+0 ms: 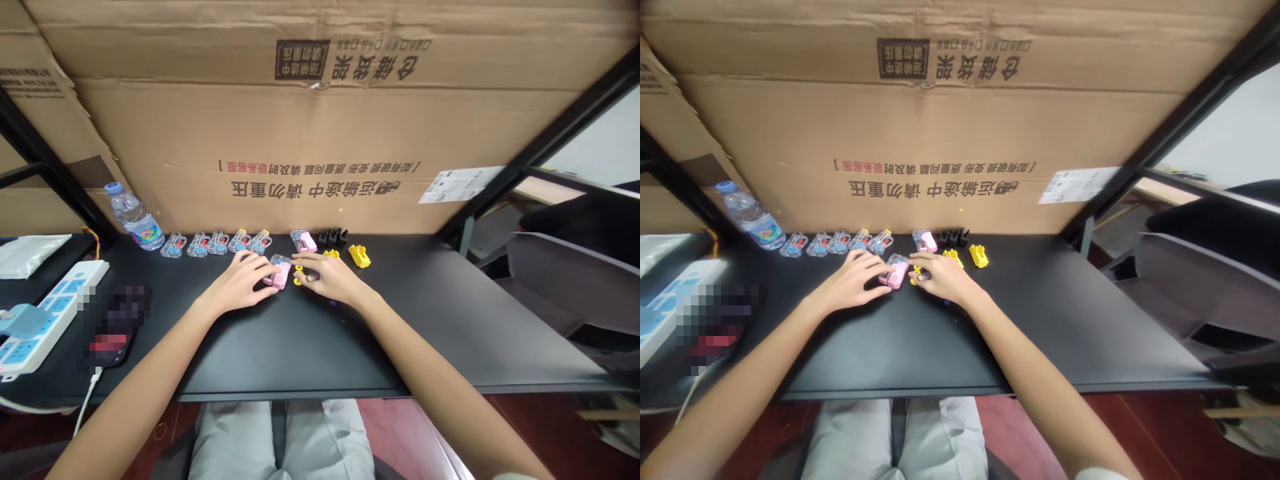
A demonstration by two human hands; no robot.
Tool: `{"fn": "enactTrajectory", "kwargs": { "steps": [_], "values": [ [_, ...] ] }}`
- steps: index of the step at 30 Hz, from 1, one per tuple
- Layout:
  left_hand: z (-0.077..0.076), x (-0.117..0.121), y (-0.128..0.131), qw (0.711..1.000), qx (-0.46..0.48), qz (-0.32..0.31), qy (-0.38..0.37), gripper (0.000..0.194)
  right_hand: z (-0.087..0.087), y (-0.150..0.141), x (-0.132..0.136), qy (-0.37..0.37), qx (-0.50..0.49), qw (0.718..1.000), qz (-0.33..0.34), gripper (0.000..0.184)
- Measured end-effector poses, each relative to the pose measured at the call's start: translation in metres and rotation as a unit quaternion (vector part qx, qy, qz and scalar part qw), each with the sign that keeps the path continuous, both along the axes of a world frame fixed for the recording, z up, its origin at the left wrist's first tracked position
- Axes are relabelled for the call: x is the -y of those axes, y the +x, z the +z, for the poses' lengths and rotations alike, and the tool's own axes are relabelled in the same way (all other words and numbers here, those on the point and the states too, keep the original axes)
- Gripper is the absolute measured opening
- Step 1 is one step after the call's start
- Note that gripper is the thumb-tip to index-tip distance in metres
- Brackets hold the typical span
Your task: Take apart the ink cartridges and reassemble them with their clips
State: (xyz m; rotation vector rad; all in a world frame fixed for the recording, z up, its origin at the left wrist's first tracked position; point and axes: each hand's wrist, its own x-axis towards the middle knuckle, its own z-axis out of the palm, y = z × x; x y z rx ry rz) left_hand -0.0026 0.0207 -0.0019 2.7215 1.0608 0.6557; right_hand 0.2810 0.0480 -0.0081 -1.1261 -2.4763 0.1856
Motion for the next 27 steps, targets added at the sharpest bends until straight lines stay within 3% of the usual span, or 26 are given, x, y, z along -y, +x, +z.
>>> {"fn": "enactTrajectory", "kwargs": {
  "steps": [5,8,12,15,19,23,27],
  "values": [
    [-0.006,-0.002,-0.005,0.999,0.006,0.026,-0.026,0.078,-0.001,-0.016,0.014,-0.032,-0.003,0.997,0.065,0.042],
    [-0.017,-0.006,-0.006,0.998,0.014,0.038,-0.057,0.088,0.001,-0.021,0.019,-0.049,0.010,0.996,0.074,0.049],
    [-0.026,-0.010,-0.001,0.996,0.016,0.037,-0.074,0.089,0.000,-0.022,0.022,-0.050,0.012,0.995,0.083,0.060],
    [-0.025,-0.009,0.004,0.995,0.027,0.077,-0.053,0.088,-0.003,-0.026,0.025,-0.025,0.007,0.995,0.094,0.064],
    [-0.016,-0.005,0.007,0.992,0.048,0.114,-0.033,0.076,-0.004,-0.032,0.029,0.041,-0.027,0.994,0.101,0.046],
    [-0.004,-0.005,0.003,0.980,0.133,0.121,-0.079,0.048,0.000,-0.026,0.024,0.065,-0.098,0.991,0.062,0.032],
    [0.005,-0.009,-0.002,0.946,0.257,0.087,-0.178,0.059,0.003,-0.017,0.014,0.078,-0.174,0.981,0.048,0.024]
  ]
}}
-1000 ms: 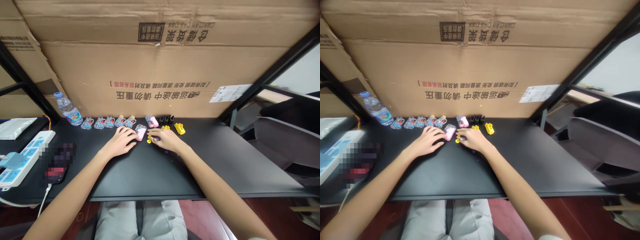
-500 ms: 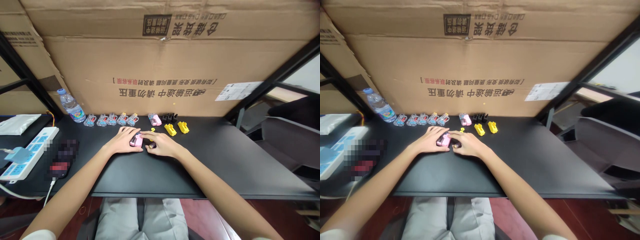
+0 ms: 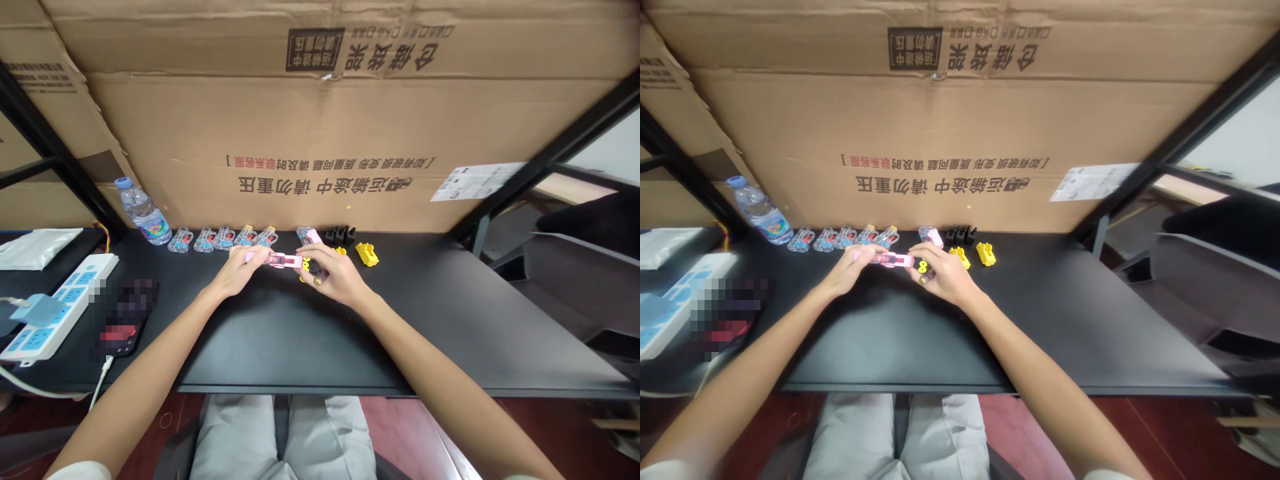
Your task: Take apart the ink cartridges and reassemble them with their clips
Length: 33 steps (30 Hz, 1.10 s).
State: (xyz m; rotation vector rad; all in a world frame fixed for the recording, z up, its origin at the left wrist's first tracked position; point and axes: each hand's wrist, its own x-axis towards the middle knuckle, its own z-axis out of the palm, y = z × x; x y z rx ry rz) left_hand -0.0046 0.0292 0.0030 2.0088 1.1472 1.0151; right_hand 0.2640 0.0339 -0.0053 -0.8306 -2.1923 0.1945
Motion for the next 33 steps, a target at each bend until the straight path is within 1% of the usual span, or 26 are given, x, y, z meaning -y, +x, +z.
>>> {"fn": "enactTrajectory", "kwargs": {
  "steps": [2,4,6,7,8,10,12,13,14,16,18,20,24,26,28,29,31,33],
  "values": [
    [0.001,0.001,0.000,0.997,0.063,-0.030,-0.023,0.055,-0.001,0.000,-0.002,-0.017,-0.020,1.000,0.015,0.022],
    [-0.001,0.003,0.002,0.995,0.094,-0.040,-0.020,0.044,-0.003,-0.001,-0.001,-0.042,-0.025,0.999,0.023,0.022],
    [-0.004,0.004,0.004,0.996,0.089,-0.027,-0.009,0.044,-0.004,-0.003,0.000,-0.065,-0.007,0.997,0.027,0.025],
    [-0.005,0.004,0.004,0.997,0.075,-0.020,-0.011,0.044,-0.004,-0.003,0.000,-0.074,0.009,0.997,0.018,0.028],
    [-0.007,0.004,0.005,0.998,0.060,-0.016,-0.018,0.044,-0.003,-0.002,-0.001,-0.079,0.024,0.997,-0.005,0.031],
    [-0.011,0.003,0.005,0.999,0.028,-0.025,-0.037,0.042,0.001,-0.001,-0.003,-0.080,0.050,0.991,-0.097,0.040],
    [-0.015,0.000,0.005,0.998,-0.001,-0.039,-0.047,0.040,0.007,0.000,-0.007,-0.078,0.079,0.971,-0.210,0.045],
    [-0.017,-0.001,0.005,0.998,-0.011,-0.042,-0.050,0.040,0.009,-0.001,-0.010,-0.082,0.100,0.959,-0.253,0.045],
    [-0.018,-0.002,0.005,0.998,-0.018,-0.044,-0.052,0.041,0.011,-0.002,-0.014,-0.092,0.126,0.946,-0.283,0.043],
    [-0.020,-0.003,0.005,0.997,-0.025,-0.045,-0.058,0.042,0.013,-0.005,-0.020,-0.121,0.179,0.927,-0.306,0.039],
    [-0.020,-0.003,0.005,0.996,-0.025,-0.046,-0.066,0.043,0.011,-0.009,-0.025,-0.145,0.215,0.917,-0.304,0.037],
    [-0.019,-0.002,0.005,0.996,-0.025,-0.048,-0.074,0.043,0.007,-0.013,-0.028,-0.154,0.229,0.916,-0.292,0.035],
    [-0.019,-0.001,0.002,0.994,-0.021,-0.057,-0.089,0.046,0.003,-0.018,-0.027,-0.164,0.219,0.923,-0.269,0.035],
    [-0.020,-0.001,0.002,0.994,-0.019,-0.061,-0.089,0.047,0.004,-0.019,-0.025,-0.164,0.218,0.927,-0.258,0.039],
    [-0.021,-0.002,0.003,0.994,-0.018,-0.067,-0.082,0.046,0.006,-0.017,-0.023,-0.147,0.208,0.933,-0.253,0.045],
    [-0.022,-0.002,0.003,0.994,-0.018,-0.071,-0.078,0.045,0.007,-0.015,-0.022,-0.130,0.190,0.939,-0.254,0.048],
    [-0.023,-0.002,0.004,0.994,-0.018,-0.078,-0.071,0.045,0.010,-0.010,-0.021,-0.084,0.122,0.957,-0.248,0.051],
    [-0.023,-0.002,0.005,0.995,-0.018,-0.077,-0.065,0.046,0.012,-0.004,-0.019,-0.035,0.023,0.976,-0.212,0.046]
  ]
}}
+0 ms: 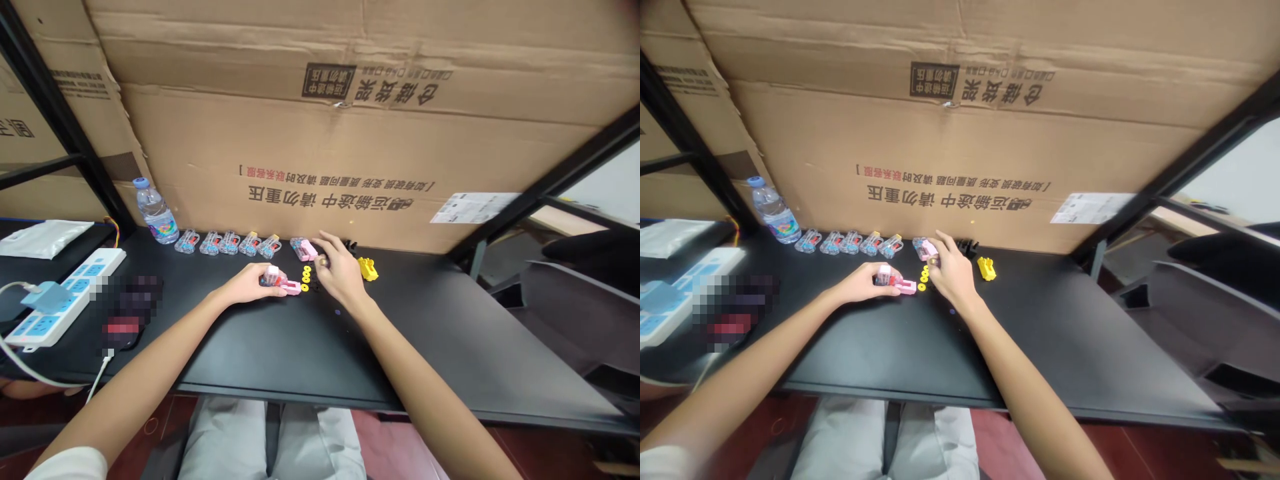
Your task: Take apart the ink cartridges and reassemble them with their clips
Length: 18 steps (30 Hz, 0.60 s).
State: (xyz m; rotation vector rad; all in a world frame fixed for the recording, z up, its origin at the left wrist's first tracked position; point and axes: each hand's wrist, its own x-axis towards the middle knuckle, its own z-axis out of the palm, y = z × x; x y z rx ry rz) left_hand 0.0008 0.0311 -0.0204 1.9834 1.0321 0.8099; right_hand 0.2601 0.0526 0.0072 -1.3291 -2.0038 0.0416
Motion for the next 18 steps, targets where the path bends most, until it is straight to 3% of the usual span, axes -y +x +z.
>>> {"fn": "enactTrajectory", "kwargs": {
  "steps": [2,4,8,10,13,18],
  "values": [
    [0.000,0.000,0.001,1.000,0.006,0.006,0.007,0.047,0.002,0.004,0.003,0.048,-0.097,0.992,0.058,0.038],
    [0.001,0.001,0.001,1.000,0.015,0.011,0.010,0.046,0.002,0.006,0.006,0.042,-0.188,0.975,0.108,0.040],
    [0.002,0.002,0.002,0.999,0.028,-0.006,-0.027,0.047,-0.003,0.002,0.011,-0.144,-0.321,0.925,0.145,0.068],
    [0.003,0.002,0.002,0.998,0.042,-0.017,-0.048,0.049,-0.005,-0.001,0.012,-0.229,-0.343,0.898,0.154,0.071],
    [0.002,0.001,0.002,0.996,0.056,-0.017,-0.062,0.049,-0.006,-0.003,0.013,-0.288,-0.335,0.879,0.179,0.059],
    [-0.002,-0.002,0.000,0.997,0.048,-0.004,-0.057,0.053,0.003,-0.002,0.016,-0.301,-0.294,0.887,0.192,0.033]
  ]
}}
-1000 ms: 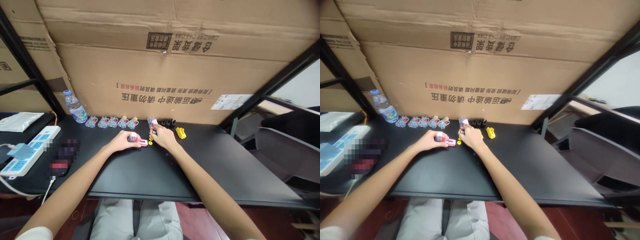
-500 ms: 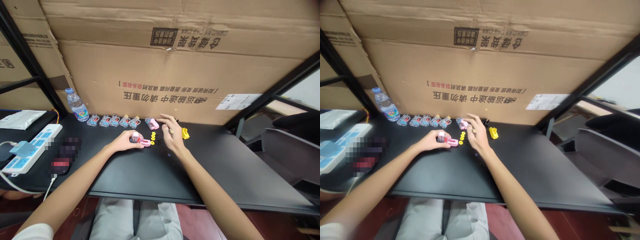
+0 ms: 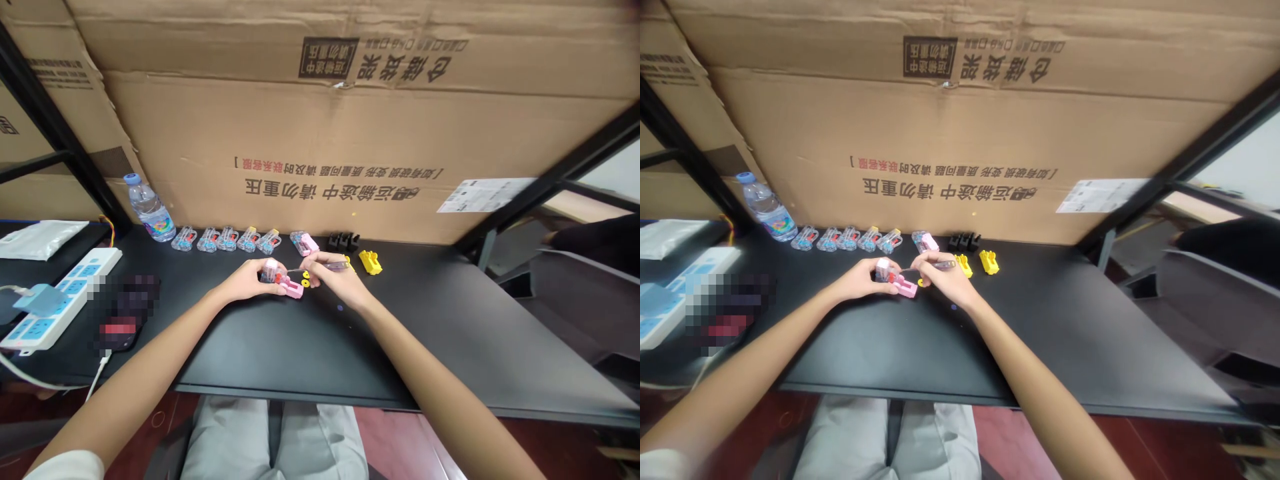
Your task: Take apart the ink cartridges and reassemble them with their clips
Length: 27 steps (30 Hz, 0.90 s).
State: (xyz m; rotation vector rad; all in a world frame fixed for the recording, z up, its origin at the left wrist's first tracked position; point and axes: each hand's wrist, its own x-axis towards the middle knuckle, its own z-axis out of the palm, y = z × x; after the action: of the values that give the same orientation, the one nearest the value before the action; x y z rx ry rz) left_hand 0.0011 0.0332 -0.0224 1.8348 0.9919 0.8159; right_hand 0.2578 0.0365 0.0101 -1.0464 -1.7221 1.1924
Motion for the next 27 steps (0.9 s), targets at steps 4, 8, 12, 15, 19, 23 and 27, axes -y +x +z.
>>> {"fn": "enactTrajectory", "kwargs": {
  "steps": [4,8,12,15,19,23,27],
  "values": [
    [-0.002,-0.001,0.000,1.000,0.001,-0.010,-0.002,0.054,0.002,0.001,0.003,0.007,0.019,1.000,-0.008,0.032],
    [-0.003,-0.002,0.000,1.000,0.016,-0.021,-0.016,0.055,-0.005,0.000,0.001,0.022,0.028,0.999,-0.005,0.039],
    [-0.003,-0.001,-0.001,1.000,0.007,-0.021,-0.020,0.062,-0.012,-0.002,0.000,0.039,0.036,0.998,-0.017,0.045],
    [-0.003,-0.001,-0.001,1.000,0.003,-0.021,-0.017,0.064,-0.012,-0.002,0.001,0.059,0.037,0.998,-0.007,0.043],
    [-0.003,-0.001,-0.002,1.000,0.000,-0.026,-0.017,0.065,-0.010,-0.002,0.003,0.098,0.044,0.994,0.007,0.033],
    [-0.002,-0.001,-0.001,0.999,0.004,-0.035,-0.013,0.062,-0.010,-0.003,0.004,0.121,0.059,0.990,0.029,0.027],
    [-0.001,-0.001,-0.002,0.999,0.016,-0.041,-0.013,0.053,-0.010,-0.006,0.005,0.104,0.050,0.993,0.019,0.033]
  ]
}}
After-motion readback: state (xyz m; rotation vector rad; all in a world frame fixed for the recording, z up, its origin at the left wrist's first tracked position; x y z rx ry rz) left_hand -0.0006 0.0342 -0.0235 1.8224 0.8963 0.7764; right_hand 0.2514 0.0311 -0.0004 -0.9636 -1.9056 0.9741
